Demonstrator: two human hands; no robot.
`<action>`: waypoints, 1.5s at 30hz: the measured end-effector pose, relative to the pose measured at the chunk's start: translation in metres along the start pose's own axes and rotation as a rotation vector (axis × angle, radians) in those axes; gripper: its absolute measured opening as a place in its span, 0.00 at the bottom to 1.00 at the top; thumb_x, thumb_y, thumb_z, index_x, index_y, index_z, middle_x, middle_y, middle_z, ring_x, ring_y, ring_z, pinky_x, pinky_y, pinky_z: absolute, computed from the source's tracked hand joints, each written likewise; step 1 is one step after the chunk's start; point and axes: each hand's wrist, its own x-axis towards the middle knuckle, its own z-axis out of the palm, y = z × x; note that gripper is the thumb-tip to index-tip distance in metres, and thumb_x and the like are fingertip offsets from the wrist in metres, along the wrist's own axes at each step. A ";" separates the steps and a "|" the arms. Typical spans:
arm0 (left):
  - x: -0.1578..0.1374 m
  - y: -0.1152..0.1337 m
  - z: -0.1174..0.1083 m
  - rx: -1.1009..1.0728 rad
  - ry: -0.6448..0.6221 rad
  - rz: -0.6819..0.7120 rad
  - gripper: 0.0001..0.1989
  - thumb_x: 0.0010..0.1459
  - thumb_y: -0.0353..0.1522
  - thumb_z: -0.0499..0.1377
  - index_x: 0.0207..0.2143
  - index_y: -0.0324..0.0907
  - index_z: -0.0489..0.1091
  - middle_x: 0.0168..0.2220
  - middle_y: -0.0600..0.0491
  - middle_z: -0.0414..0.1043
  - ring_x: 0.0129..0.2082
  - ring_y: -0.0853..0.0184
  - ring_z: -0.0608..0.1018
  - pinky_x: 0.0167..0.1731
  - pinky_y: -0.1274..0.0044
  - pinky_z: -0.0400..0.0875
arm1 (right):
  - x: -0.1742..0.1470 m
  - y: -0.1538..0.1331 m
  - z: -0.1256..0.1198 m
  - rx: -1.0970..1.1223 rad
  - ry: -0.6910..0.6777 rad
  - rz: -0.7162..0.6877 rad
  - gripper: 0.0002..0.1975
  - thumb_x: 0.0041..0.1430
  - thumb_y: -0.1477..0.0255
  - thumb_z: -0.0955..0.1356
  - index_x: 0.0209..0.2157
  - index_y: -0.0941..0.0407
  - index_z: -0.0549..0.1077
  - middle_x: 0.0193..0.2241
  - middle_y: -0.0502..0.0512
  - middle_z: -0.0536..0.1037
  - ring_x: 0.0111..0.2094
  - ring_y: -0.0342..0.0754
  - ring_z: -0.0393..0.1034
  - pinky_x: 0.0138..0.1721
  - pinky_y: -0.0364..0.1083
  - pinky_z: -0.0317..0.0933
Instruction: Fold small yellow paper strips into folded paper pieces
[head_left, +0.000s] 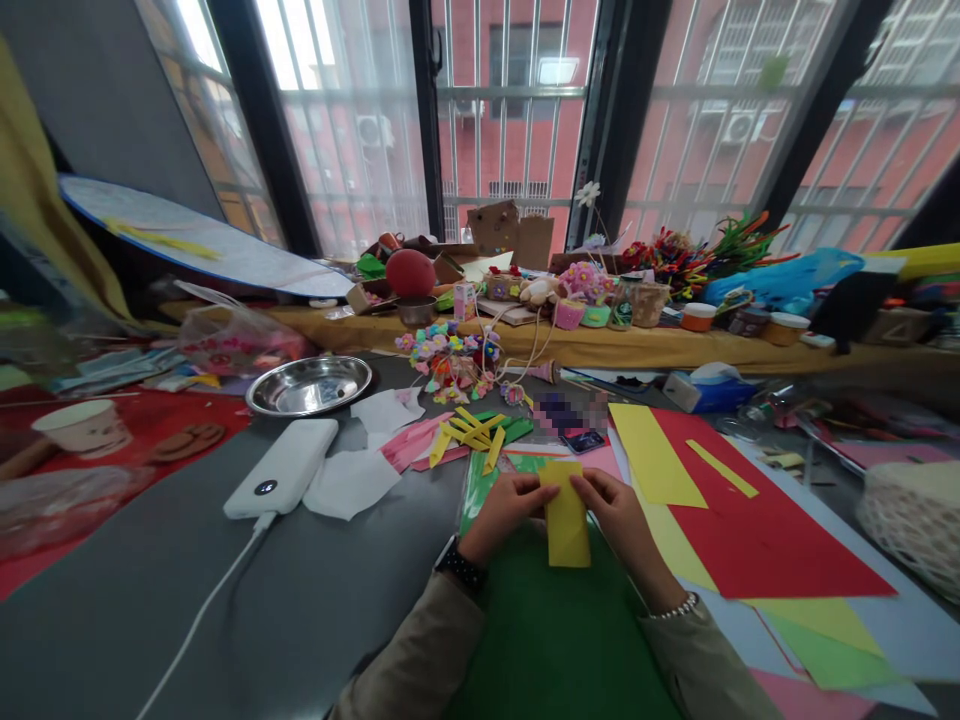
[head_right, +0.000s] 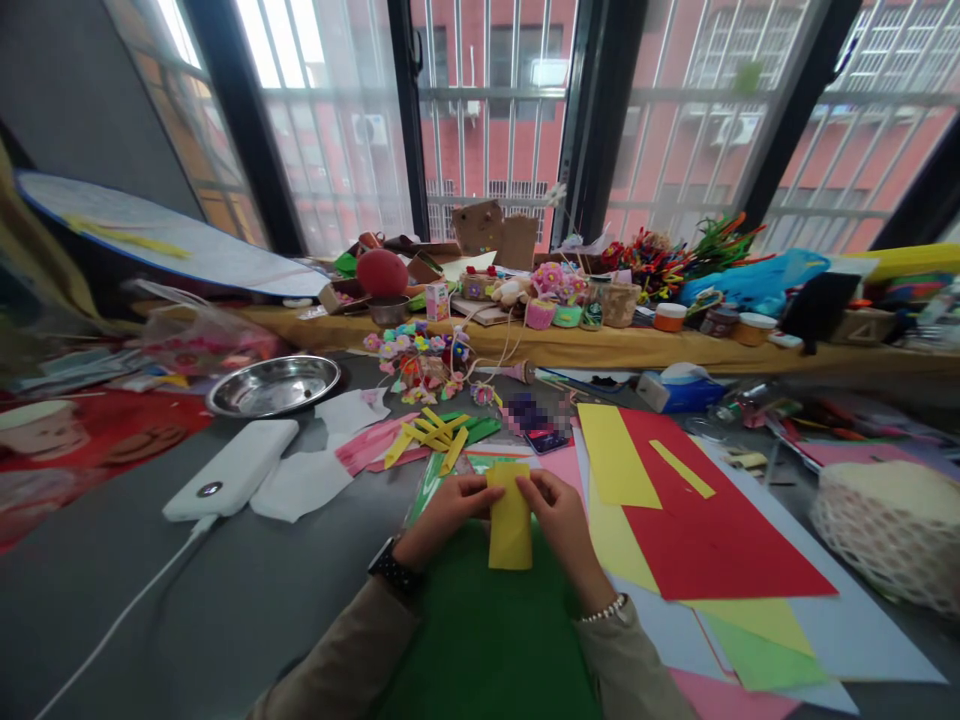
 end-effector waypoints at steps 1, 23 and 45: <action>0.001 -0.001 0.000 0.004 0.006 -0.005 0.18 0.38 0.40 0.59 0.28 0.34 0.70 0.25 0.52 0.70 0.26 0.68 0.72 0.29 0.77 0.66 | 0.000 0.000 0.000 -0.005 -0.003 0.001 0.16 0.45 0.61 0.64 0.30 0.60 0.70 0.25 0.53 0.73 0.27 0.47 0.65 0.25 0.41 0.59; 0.001 -0.003 0.002 -0.089 -0.003 -0.026 0.16 0.41 0.40 0.57 0.26 0.35 0.69 0.23 0.53 0.71 0.26 0.67 0.73 0.31 0.75 0.65 | -0.001 -0.004 0.001 -0.382 -0.009 -0.108 0.18 0.53 0.62 0.56 0.37 0.59 0.66 0.32 0.57 0.72 0.32 0.49 0.66 0.29 0.42 0.59; 0.000 0.000 0.000 -0.024 0.037 0.083 0.18 0.38 0.38 0.60 0.29 0.32 0.69 0.27 0.48 0.71 0.27 0.66 0.72 0.31 0.75 0.66 | -0.006 -0.009 0.005 -0.262 0.026 -0.069 0.16 0.51 0.61 0.58 0.35 0.58 0.64 0.29 0.54 0.72 0.26 0.46 0.67 0.24 0.41 0.60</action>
